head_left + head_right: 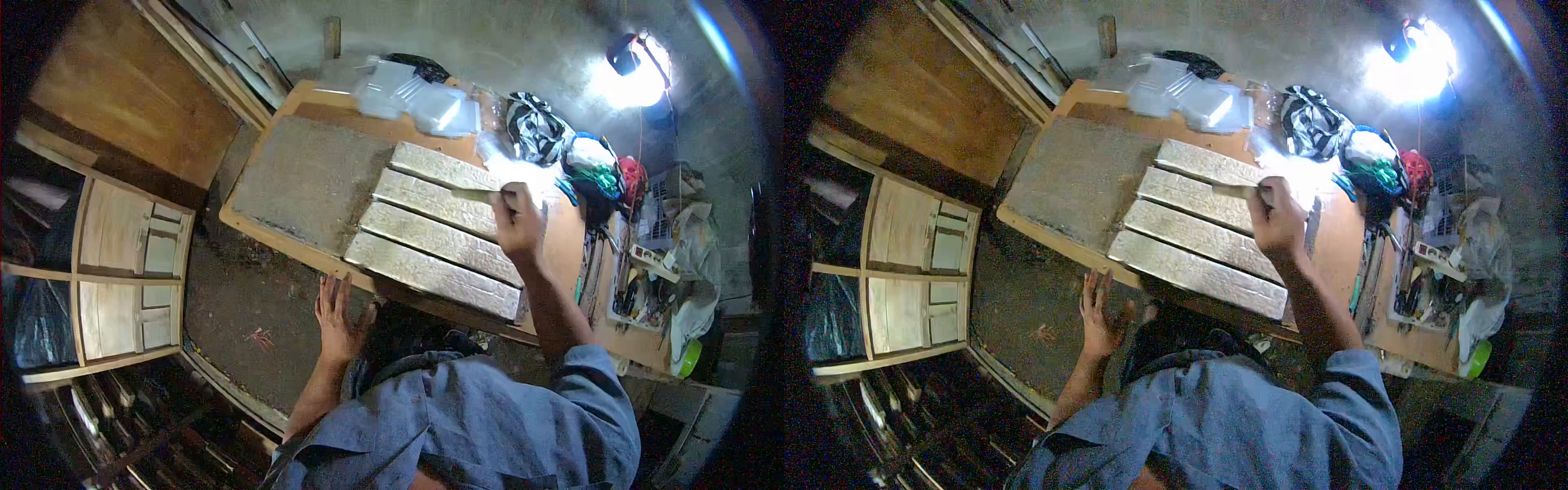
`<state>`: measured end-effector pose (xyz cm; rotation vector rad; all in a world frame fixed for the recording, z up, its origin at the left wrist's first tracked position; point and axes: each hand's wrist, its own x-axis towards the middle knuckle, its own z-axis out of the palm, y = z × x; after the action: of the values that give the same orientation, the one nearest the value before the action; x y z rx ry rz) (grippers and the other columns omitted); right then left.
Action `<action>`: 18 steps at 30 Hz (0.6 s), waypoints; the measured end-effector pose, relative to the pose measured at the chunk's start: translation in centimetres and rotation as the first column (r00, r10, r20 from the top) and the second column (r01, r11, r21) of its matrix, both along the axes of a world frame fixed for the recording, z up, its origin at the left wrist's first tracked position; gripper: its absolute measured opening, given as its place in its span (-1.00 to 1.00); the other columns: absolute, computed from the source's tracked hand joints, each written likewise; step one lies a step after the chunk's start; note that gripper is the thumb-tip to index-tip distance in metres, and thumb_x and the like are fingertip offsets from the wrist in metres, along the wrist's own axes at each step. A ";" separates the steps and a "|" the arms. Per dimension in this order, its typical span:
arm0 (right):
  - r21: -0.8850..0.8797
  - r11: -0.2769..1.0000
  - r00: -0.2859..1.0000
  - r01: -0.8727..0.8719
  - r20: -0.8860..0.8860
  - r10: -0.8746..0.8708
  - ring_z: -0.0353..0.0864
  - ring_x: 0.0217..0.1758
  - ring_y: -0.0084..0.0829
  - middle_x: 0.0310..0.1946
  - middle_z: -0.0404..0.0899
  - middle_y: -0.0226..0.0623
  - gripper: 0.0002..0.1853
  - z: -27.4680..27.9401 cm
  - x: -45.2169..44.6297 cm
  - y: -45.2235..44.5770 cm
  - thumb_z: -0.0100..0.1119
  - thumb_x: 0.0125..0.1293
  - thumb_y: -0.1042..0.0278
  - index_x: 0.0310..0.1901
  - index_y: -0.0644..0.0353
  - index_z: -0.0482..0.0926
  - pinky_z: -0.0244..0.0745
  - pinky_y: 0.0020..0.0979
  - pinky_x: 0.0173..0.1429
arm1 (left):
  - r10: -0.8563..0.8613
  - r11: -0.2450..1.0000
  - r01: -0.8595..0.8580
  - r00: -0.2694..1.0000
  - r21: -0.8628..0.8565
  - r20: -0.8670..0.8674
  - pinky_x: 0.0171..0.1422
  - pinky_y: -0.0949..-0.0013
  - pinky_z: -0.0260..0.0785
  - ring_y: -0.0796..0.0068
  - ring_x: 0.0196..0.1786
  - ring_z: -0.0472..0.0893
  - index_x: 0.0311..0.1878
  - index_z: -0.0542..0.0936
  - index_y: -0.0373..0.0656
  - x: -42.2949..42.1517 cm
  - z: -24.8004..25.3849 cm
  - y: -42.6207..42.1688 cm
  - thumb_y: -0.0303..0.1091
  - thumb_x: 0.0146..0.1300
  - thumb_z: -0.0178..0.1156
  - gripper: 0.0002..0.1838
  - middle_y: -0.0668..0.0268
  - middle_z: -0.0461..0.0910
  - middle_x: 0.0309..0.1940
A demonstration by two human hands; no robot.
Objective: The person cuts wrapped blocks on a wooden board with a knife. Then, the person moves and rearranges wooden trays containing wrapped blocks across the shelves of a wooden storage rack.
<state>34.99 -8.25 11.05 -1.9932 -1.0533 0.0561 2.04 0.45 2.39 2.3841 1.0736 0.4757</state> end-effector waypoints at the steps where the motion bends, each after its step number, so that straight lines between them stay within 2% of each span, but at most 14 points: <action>1: 0.076 0.997 0.999 0.036 0.000 -0.036 0.55 -0.41 -0.12 -0.46 0.53 -0.06 -0.77 0.1 0.2 -0.7 0.24 0.25 0.33 -0.19 0.21 0.42 0.43 -0.26 -0.31 | -0.013 1.000 0.013 1.000 0.004 0.026 0.42 -0.19 -0.07 -0.17 0.46 0.05 0.42 0.21 -0.06 0.1 0.1 -0.2 -0.05 0.17 0.28 -0.21 -0.06 0.09 0.40; 2: 0.097 0.995 1.000 -0.009 0.006 0.009 0.54 -0.44 -0.20 -0.51 0.51 -0.09 -0.79 -1.6 0.9 -1.4 0.24 0.25 0.34 -0.22 0.22 0.43 0.42 -0.28 -0.32 | -0.022 1.000 0.022 1.000 0.005 0.021 0.42 -0.19 -0.07 -0.17 0.46 0.05 0.42 0.21 -0.06 0.1 0.1 -0.4 -0.05 0.17 0.28 -0.21 -0.06 0.09 0.40; 3: -0.045 0.999 0.997 -0.030 0.063 0.033 0.55 -0.44 -0.19 -0.52 0.49 -0.08 -0.78 -1.0 0.7 -2.3 0.24 0.26 0.30 -0.22 0.21 0.44 0.43 -0.27 -0.32 | -0.029 1.000 0.029 0.999 0.008 0.019 0.42 -0.19 -0.07 -0.18 0.46 0.05 0.41 0.22 -0.07 0.4 0.1 -0.4 -0.06 0.16 0.28 -0.22 -0.07 0.10 0.39; 5: -0.009 0.991 0.991 0.132 -0.022 -0.132 0.59 -0.39 -0.09 -0.49 0.52 -0.04 -0.77 -0.4 0.4 -3.6 0.23 0.27 0.24 -0.23 0.21 0.45 0.45 -0.22 -0.29 | -0.049 0.999 0.048 0.999 0.014 0.019 0.41 -0.20 -0.06 -0.20 0.45 0.05 0.40 0.23 -0.09 0.9 0.3 -0.6 -0.07 0.16 0.29 -0.22 -0.08 0.10 0.39; 9: -0.003 0.991 0.990 0.134 0.034 -0.134 0.58 -0.37 0.00 -0.46 0.53 -0.03 -0.74 -1.9 1.8 -6.6 0.21 0.29 0.18 -0.23 0.19 0.43 0.45 -0.14 -0.28 | -0.043 0.998 0.044 0.999 0.048 -0.014 0.39 -0.21 -0.02 -0.20 0.44 0.08 0.39 0.26 -0.11 1.5 -0.1 -1.5 0.00 0.19 0.24 -0.25 -0.08 0.11 0.39; 11: -0.102 0.987 0.955 0.121 0.283 -0.087 0.61 -0.30 -0.11 -0.39 0.55 -0.09 -0.77 -3.2 3.1 -8.1 0.20 0.28 0.30 -0.11 0.16 0.43 0.47 -0.22 -0.24 | -0.055 0.998 0.054 0.998 0.044 0.012 0.39 -0.20 0.00 -0.18 0.44 0.10 0.38 0.28 -0.12 1.8 -0.2 -1.9 0.03 0.22 0.21 -0.27 -0.08 0.11 0.39; 12: 0.029 0.976 0.974 0.216 0.069 -0.217 0.59 -0.37 -0.15 -0.41 0.55 -0.11 -0.77 -2.1 2.5 -8.2 0.19 0.30 0.28 -0.11 0.16 0.43 0.47 -0.27 -0.29 | -0.059 0.997 0.058 0.998 0.046 0.012 0.39 -0.20 0.00 -0.18 0.44 0.10 0.38 0.28 -0.12 2.0 -0.2 -2.1 0.03 0.22 0.21 -0.27 -0.08 0.11 0.39; 13: 0.028 0.975 0.973 0.219 0.065 -0.221 0.59 -0.37 -0.15 -0.41 0.55 -0.11 -0.77 -2.0 2.6 -8.7 0.19 0.30 0.28 -0.11 0.16 0.43 0.47 -0.27 -0.29 | -0.056 0.996 0.056 0.998 0.064 0.003 0.39 -0.19 0.01 -0.17 0.43 0.10 0.38 0.28 -0.12 2.1 -0.1 -2.4 0.03 0.22 0.21 -0.27 -0.07 0.11 0.39; 15: -0.161 0.976 0.987 0.149 0.086 -0.136 0.56 -0.45 -0.26 -0.43 0.53 -0.13 -0.79 -1.8 2.9 -10.1 0.19 0.31 0.30 -0.14 0.17 0.42 0.44 -0.34 -0.32 | -0.067 0.994 0.068 0.998 0.085 -0.005 0.39 -0.18 0.02 -0.16 0.43 0.11 0.38 0.28 -0.12 2.3 -0.2 -2.8 0.02 0.22 0.21 -0.27 -0.07 0.11 0.40; 16: -0.040 0.990 0.988 0.138 0.068 -0.135 0.53 -0.46 -0.33 -0.44 0.52 -0.14 -0.80 -2.4 3.2 -10.7 0.19 0.32 0.31 -0.15 0.18 0.42 0.43 -0.36 -0.33 | -0.077 0.993 0.076 0.997 0.085 0.005 0.40 -0.17 0.01 -0.16 0.43 0.11 0.38 0.27 -0.12 2.4 -0.3 -3.0 0.02 0.22 0.21 -0.26 -0.06 0.11 0.40; 18: -0.022 0.983 0.976 0.181 0.127 -0.176 0.53 -0.46 -0.33 -0.46 0.51 -0.15 -0.80 -1.8 3.4 -11.8 0.19 0.32 0.31 -0.15 0.18 0.43 0.43 -0.36 -0.32 | -0.087 0.993 0.085 0.996 0.087 0.017 0.40 -0.16 0.01 -0.15 0.43 0.12 0.39 0.26 -0.12 2.8 -0.3 -3.3 0.02 0.22 0.21 -0.26 -0.06 0.11 0.40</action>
<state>38.39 -20.09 9.25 -2.1367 -0.9514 -0.1500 4.80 -2.82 2.08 2.4840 0.9544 0.5248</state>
